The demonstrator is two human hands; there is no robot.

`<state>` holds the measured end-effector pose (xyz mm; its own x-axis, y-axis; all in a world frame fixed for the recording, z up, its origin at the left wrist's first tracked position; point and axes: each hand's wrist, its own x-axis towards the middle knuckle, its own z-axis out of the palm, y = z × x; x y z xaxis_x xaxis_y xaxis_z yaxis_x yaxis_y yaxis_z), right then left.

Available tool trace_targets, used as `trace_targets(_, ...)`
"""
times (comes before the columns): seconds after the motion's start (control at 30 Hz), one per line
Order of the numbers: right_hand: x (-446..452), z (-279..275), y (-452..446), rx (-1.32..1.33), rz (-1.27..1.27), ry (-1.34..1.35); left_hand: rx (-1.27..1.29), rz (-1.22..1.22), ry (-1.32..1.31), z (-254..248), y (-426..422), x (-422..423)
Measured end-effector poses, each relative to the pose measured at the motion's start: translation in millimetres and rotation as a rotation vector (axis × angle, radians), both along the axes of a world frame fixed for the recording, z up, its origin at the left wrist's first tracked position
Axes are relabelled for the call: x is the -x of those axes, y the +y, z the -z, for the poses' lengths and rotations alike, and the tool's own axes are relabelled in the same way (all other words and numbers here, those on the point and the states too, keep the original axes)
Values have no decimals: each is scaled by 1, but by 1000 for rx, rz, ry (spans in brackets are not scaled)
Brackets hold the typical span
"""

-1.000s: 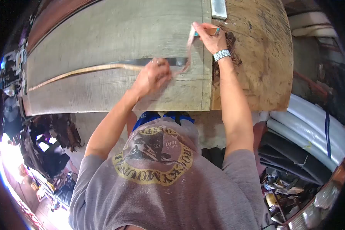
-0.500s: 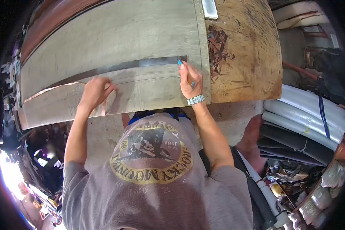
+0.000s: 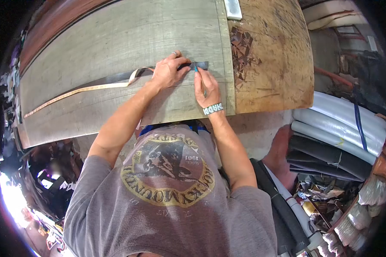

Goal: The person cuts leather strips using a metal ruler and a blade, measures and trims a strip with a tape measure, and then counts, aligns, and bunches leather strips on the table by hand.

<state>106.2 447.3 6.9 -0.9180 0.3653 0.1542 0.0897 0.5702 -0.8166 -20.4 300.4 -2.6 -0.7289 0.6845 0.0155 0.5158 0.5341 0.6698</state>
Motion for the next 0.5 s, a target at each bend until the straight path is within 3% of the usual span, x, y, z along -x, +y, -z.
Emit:
trace_targets(0.33,34,-8,6,-145,-99,-111,15,-57,-26,1,2,-10)
trace_targets(0.5,5,-16,0,-97,-82,-120,47,-73,-14,-2,9,-3)
